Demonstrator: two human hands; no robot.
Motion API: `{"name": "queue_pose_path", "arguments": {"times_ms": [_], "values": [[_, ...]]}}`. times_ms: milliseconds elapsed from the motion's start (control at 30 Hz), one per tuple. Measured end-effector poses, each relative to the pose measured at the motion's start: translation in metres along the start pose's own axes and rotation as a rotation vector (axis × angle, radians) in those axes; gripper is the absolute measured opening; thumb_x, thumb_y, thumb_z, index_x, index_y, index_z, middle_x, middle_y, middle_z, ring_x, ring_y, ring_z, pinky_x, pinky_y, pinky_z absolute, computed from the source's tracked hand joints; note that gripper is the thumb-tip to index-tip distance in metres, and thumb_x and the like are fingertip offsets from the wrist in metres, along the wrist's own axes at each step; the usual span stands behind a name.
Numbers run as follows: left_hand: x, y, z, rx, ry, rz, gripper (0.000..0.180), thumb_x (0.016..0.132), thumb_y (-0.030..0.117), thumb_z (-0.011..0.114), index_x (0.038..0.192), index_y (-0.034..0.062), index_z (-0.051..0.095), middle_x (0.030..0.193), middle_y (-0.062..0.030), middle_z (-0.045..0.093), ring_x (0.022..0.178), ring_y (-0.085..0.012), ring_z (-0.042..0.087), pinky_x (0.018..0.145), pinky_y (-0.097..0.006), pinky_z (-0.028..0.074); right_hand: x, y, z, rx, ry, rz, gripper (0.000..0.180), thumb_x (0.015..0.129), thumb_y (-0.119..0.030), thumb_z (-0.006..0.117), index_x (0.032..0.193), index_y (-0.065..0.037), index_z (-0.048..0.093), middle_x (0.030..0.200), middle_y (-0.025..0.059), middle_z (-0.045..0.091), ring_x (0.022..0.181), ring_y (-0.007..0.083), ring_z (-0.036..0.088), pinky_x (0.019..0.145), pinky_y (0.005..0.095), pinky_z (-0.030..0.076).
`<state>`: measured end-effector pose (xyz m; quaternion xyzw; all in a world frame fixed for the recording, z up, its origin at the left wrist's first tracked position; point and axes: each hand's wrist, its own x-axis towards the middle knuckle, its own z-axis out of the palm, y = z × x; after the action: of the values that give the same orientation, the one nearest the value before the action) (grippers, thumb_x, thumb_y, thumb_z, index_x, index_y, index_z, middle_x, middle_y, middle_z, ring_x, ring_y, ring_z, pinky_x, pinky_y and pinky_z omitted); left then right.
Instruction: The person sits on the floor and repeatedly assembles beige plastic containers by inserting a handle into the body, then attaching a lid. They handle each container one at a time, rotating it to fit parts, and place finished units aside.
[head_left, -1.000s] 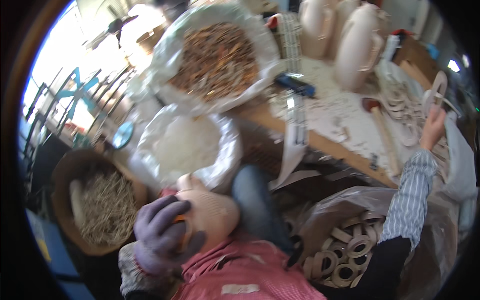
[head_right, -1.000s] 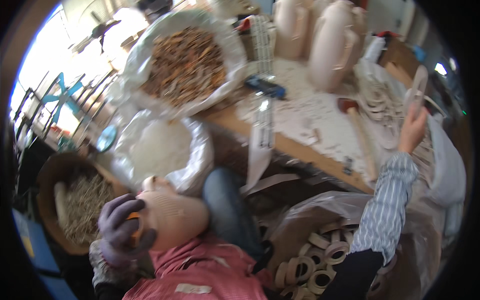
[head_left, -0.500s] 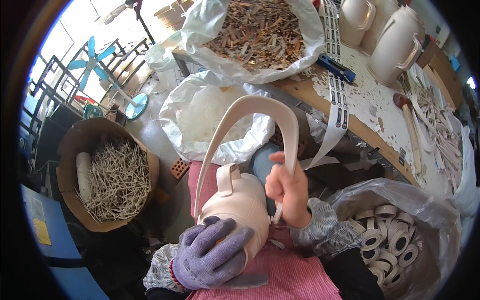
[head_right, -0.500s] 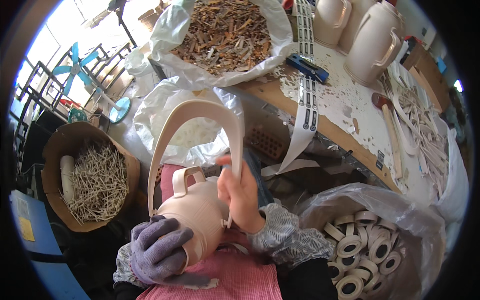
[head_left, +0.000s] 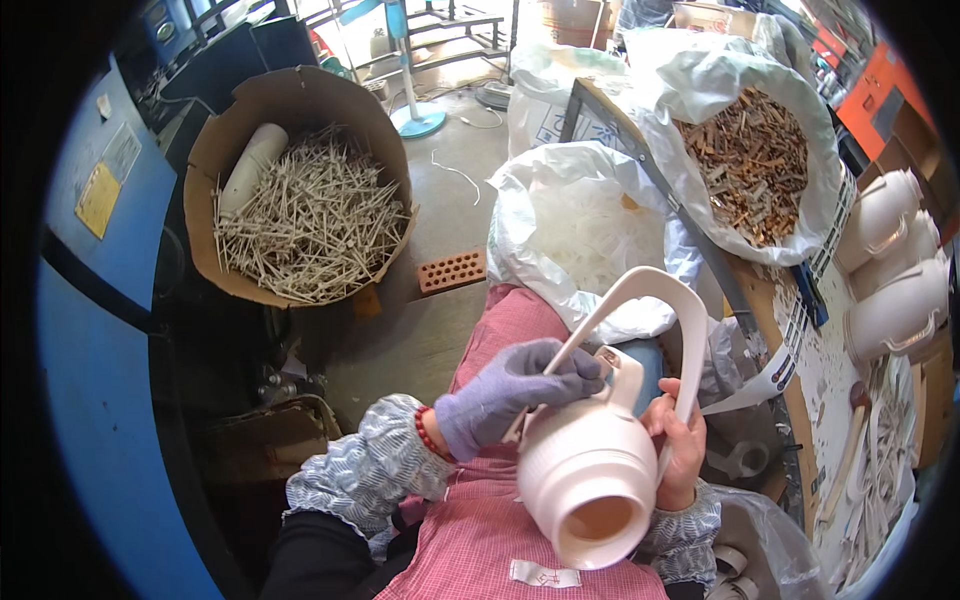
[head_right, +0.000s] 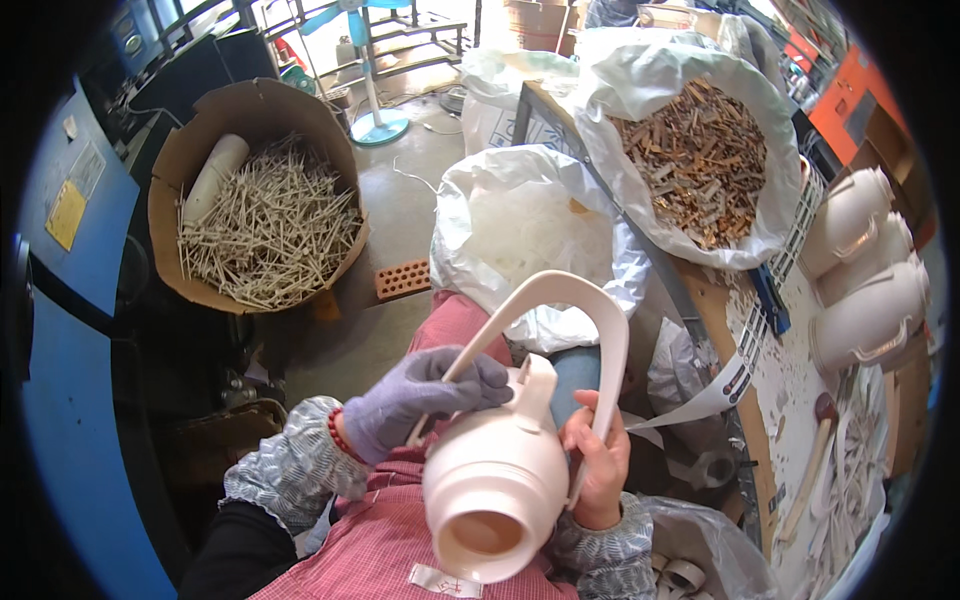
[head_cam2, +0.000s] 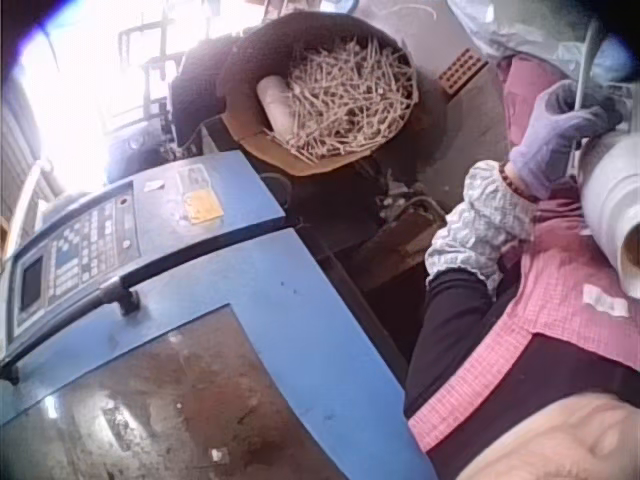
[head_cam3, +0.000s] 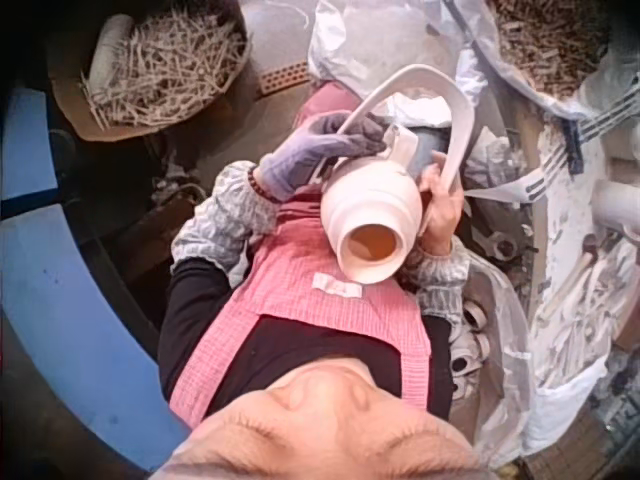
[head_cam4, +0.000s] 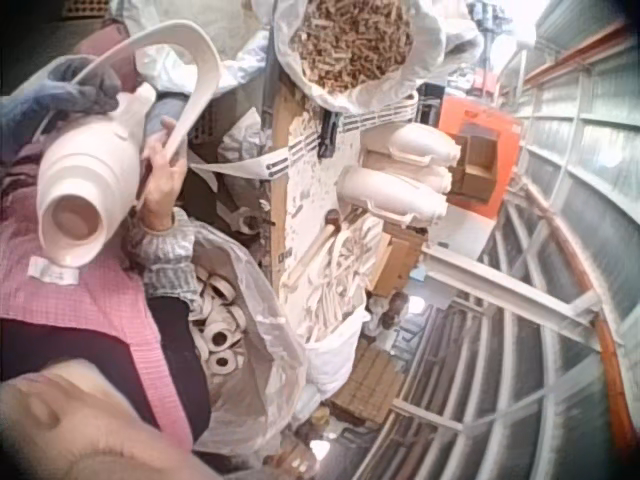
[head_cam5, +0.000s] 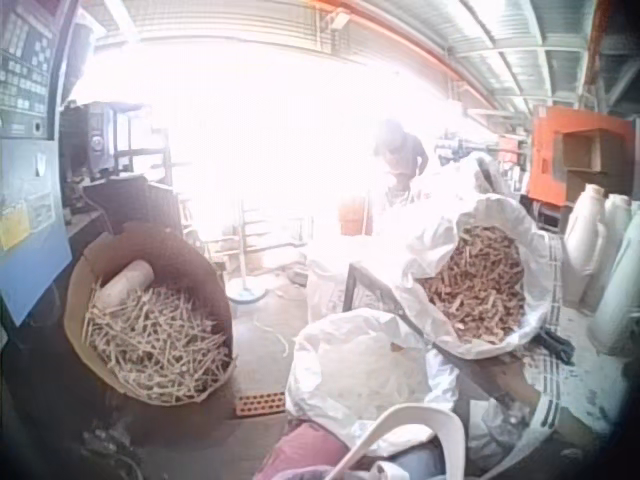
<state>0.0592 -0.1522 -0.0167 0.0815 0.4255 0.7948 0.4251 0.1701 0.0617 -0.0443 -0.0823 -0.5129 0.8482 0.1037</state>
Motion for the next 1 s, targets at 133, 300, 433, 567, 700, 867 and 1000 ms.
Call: {"name": "queue_pose_path", "arguments": {"times_ms": [133, 300, 433, 567, 700, 867, 1000], "values": [[-0.003, -0.023, 0.006, -0.084, -0.007, 0.063, 0.039, 0.084, 0.007, 0.064, 0.121, -0.0015, 0.056, 0.109, -0.0061, 0.062, 0.106, -0.0131, 0.059, 0.094, -0.027, 0.047, -0.005, -0.007, -0.004, -0.071, -0.034, -0.015, 0.034, 0.092, -0.012, 0.053, 0.123, 0.002, 0.050, 0.080, 0.0041, 0.052, 0.074, 0.0111, 0.048, 0.070, 0.0244, 0.041], [0.000, -0.024, 0.025, 0.046, 0.181, 0.076, 0.032, 0.089, 0.009, 0.063, 0.119, -0.0014, 0.057, 0.106, -0.0063, 0.061, 0.098, -0.0125, 0.059, 0.088, -0.028, 0.048, -0.007, 0.003, -0.013, -0.088, 0.114, -0.009, 0.023, 0.093, -0.007, 0.050, 0.114, 0.001, 0.053, 0.074, 0.0000, 0.050, 0.068, 0.0091, 0.047, 0.066, 0.0227, 0.042], [-0.002, -0.042, 0.033, 0.216, 0.187, 0.505, 0.028, 0.097, 0.024, 0.055, 0.112, 0.0011, 0.059, 0.107, -0.0068, 0.061, 0.097, -0.0133, 0.056, 0.090, -0.027, 0.045, -0.009, 0.007, 0.006, -0.254, 0.138, -0.215, 0.033, 0.104, -0.029, 0.042, 0.109, -0.001, 0.058, 0.073, -0.0013, 0.049, 0.066, 0.0065, 0.043, 0.061, 0.0214, 0.037], [0.003, -0.031, 0.031, 0.376, 0.198, 0.482, 0.020, 0.098, 0.015, 0.055, 0.109, -0.0007, 0.060, 0.108, -0.0118, 0.063, 0.100, -0.0172, 0.059, 0.089, -0.031, 0.047, 0.003, -0.001, 0.001, -0.319, -0.011, -0.281, 0.056, 0.105, -0.043, 0.031, 0.120, 0.005, 0.055, 0.080, 0.0021, 0.053, 0.074, 0.0098, 0.050, 0.071, 0.0241, 0.041], [0.005, 0.020, 0.005, 0.448, 0.184, 0.747, 0.027, 0.094, 0.026, 0.062, 0.089, -0.0010, 0.063, 0.083, -0.0111, 0.068, 0.076, -0.0200, 0.067, 0.073, -0.035, 0.053, 0.052, -0.043, -0.006, -0.668, -0.233, -0.634, 0.046, 0.100, -0.038, 0.052, 0.127, 0.000, 0.055, 0.112, 0.0090, 0.059, 0.108, 0.0172, 0.052, 0.095, 0.0347, 0.041], [0.037, 0.050, 0.029, 0.238, 0.390, 0.998, 0.023, 0.089, 0.017, 0.066, 0.107, 0.0047, 0.059, 0.115, -0.0141, 0.062, 0.102, -0.0280, 0.063, 0.086, -0.040, 0.053, 0.106, -0.086, -0.004, -0.552, -0.405, -0.280, 0.027, 0.088, -0.011, 0.069, 0.112, 0.000, 0.061, 0.098, 0.0041, 0.067, 0.084, 0.0131, 0.063, 0.076, 0.0255, 0.051], [0.056, 0.095, 0.034, 0.774, -0.305, 0.823, 0.020, 0.071, 0.005, 0.076, 0.090, 0.0132, 0.076, 0.145, -0.0175, 0.045, 0.143, -0.0360, 0.028, 0.111, -0.049, 0.032, 0.105, -0.173, -0.135, -0.361, 0.032, -0.621, 0.016, 0.089, -0.005, 0.059, 0.103, -0.003, 0.066, 0.086, 0.0018, 0.066, 0.072, 0.0087, 0.060, 0.064, 0.0240, 0.049]]}}
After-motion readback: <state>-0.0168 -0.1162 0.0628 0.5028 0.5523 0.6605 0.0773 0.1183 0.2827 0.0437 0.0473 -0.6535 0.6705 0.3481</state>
